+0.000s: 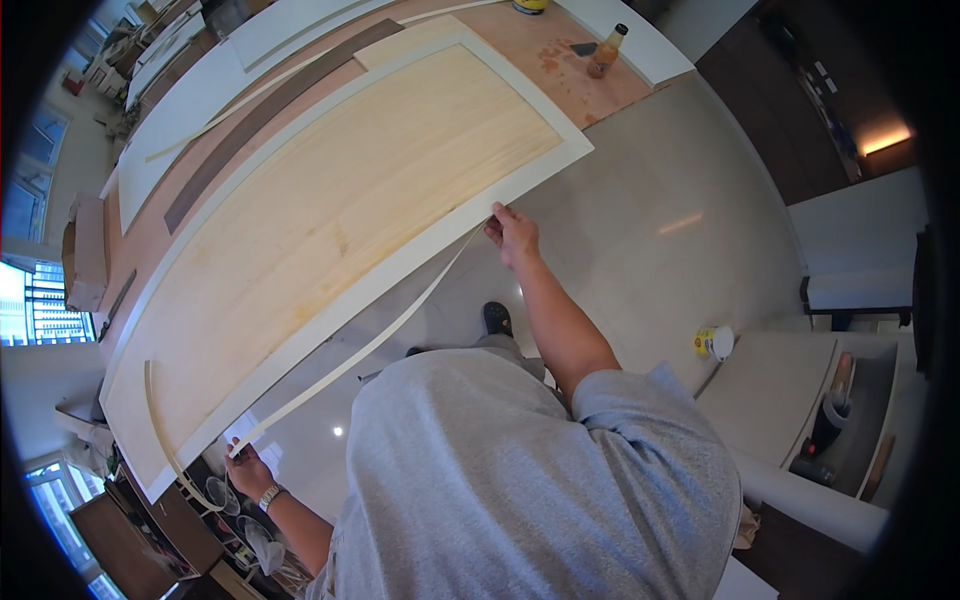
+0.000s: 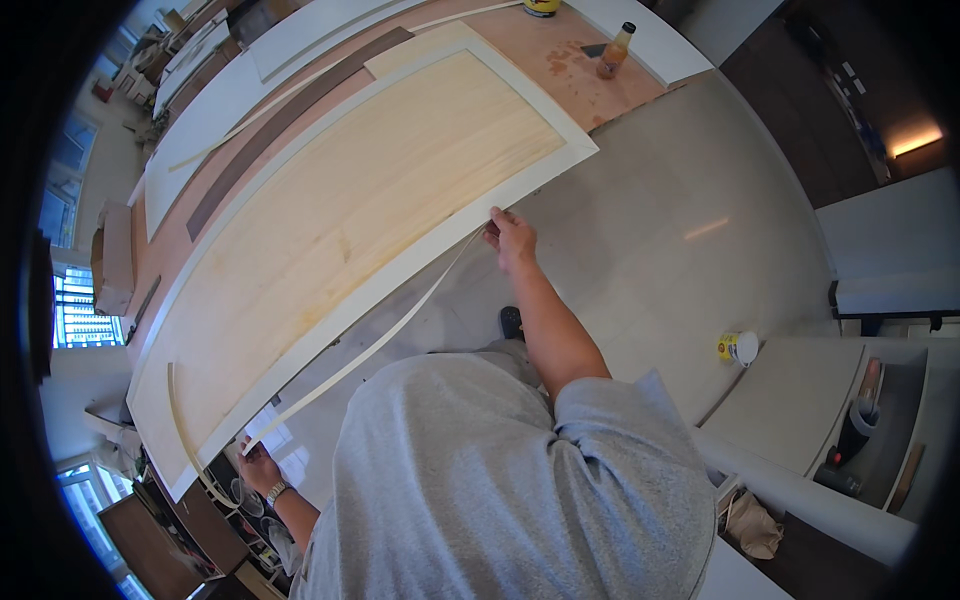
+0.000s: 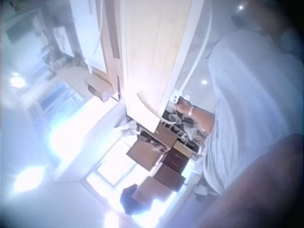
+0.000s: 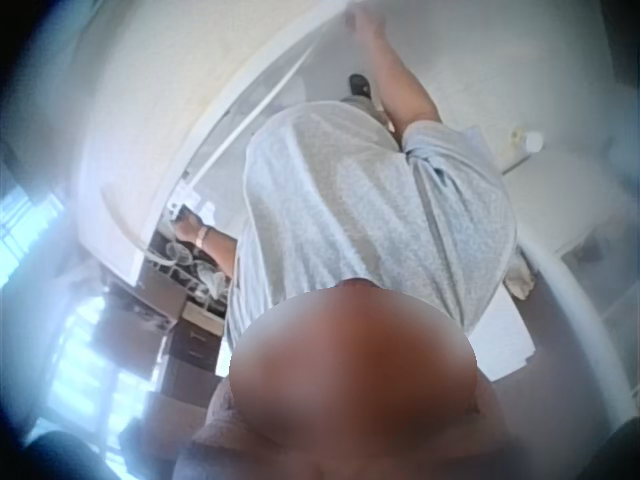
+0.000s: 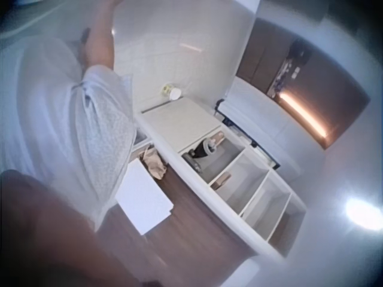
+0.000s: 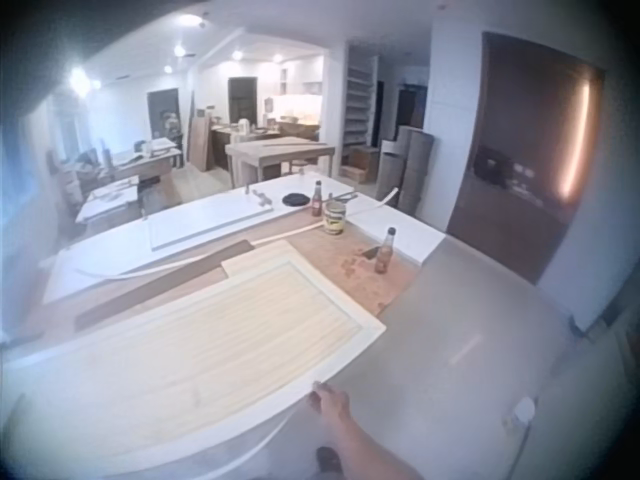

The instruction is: The person applies a flexible edging strip to the side of a large wood panel by hand, then uses a brush to apply a substance to the panel and tools to press the edging firmly into place.

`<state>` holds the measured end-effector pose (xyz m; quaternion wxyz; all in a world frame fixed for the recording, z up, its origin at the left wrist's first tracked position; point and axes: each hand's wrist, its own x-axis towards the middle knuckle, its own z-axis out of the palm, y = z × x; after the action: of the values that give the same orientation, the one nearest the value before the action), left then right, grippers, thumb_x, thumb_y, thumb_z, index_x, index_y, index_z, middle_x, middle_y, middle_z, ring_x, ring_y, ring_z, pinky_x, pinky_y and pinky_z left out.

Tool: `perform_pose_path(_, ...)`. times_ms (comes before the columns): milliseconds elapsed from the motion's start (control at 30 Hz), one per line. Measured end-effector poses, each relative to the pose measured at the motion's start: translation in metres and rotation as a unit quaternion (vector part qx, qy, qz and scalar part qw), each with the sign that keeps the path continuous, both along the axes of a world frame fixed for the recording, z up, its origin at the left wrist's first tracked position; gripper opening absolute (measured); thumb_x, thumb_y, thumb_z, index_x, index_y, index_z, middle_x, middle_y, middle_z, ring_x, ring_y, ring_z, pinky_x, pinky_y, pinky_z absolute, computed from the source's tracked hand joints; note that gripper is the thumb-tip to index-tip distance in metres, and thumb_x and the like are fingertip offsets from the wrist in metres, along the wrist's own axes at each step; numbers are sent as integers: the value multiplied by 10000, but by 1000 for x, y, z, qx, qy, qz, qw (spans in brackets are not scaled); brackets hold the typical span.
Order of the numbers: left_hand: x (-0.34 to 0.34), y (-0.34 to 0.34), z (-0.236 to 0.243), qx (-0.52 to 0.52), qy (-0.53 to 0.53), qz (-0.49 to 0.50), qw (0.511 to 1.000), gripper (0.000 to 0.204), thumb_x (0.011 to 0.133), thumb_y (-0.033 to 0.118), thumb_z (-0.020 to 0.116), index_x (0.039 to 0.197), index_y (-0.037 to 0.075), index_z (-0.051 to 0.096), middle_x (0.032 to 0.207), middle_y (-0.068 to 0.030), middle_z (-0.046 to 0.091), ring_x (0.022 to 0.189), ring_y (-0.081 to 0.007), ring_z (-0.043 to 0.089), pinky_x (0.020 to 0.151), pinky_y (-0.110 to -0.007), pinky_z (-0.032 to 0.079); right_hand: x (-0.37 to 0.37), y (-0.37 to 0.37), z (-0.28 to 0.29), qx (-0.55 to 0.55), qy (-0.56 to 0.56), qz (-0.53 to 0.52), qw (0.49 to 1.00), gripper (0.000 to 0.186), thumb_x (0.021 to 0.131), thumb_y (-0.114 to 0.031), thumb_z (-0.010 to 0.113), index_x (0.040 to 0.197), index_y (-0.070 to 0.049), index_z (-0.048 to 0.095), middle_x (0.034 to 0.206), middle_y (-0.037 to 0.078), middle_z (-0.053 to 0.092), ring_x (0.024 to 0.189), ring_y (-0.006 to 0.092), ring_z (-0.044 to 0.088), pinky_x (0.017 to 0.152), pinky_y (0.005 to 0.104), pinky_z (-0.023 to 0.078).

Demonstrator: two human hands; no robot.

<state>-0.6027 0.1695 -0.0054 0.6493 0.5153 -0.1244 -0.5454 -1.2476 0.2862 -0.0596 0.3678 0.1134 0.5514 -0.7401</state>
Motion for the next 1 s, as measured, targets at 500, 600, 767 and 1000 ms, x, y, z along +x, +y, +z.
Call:
perform_pose_path(500, 18, -5, -36, -1, -49, -14, 999, 248, 956, 159, 342, 945, -77, 417, 929, -174, 519, 928, -310, 560, 842, -409, 505, 30, -6, 5, 12, 19, 14, 1000, 177, 813, -186, 648, 886, -45, 570, 819, 35, 588, 729, 136, 570, 650, 282, 509)
perform_pose_path(600, 19, -4, -35, 22, -30, -4, 999, 244, 951, 168, 372, 939, -70, 421, 909, -168, 519, 911, -303, 562, 838, -403, 507, 36, -7, 6, 3, 23, 3, 1000, 173, 822, -210, 637, 899, -71, 568, 814, 18, 574, 744, 127, 558, 683, 279, 508)
perform_pose_path(767, 19, -3, -42, 71, -49, -12, 996, 269, 933, 211, 444, 895, -54, 453, 848, -139, 521, 877, -271, 568, 788, -354, 524, 42, -11, 3, -13, 18, -5, 1000, 158, 820, -186, 637, 857, -48, 570, 788, 25, 571, 698, 126, 553, 650, 272, 506)
perform_pose_path(1000, 29, -2, -47, 75, -65, 12, 995, 268, 933, 209, 437, 889, -54, 473, 874, -149, 538, 876, -259, 564, 795, -362, 520, 47, -14, -5, -4, 24, 29, 999, 145, 816, -179, 641, 793, -67, 553, 755, 18, 569, 669, 115, 548, 626, 270, 510)
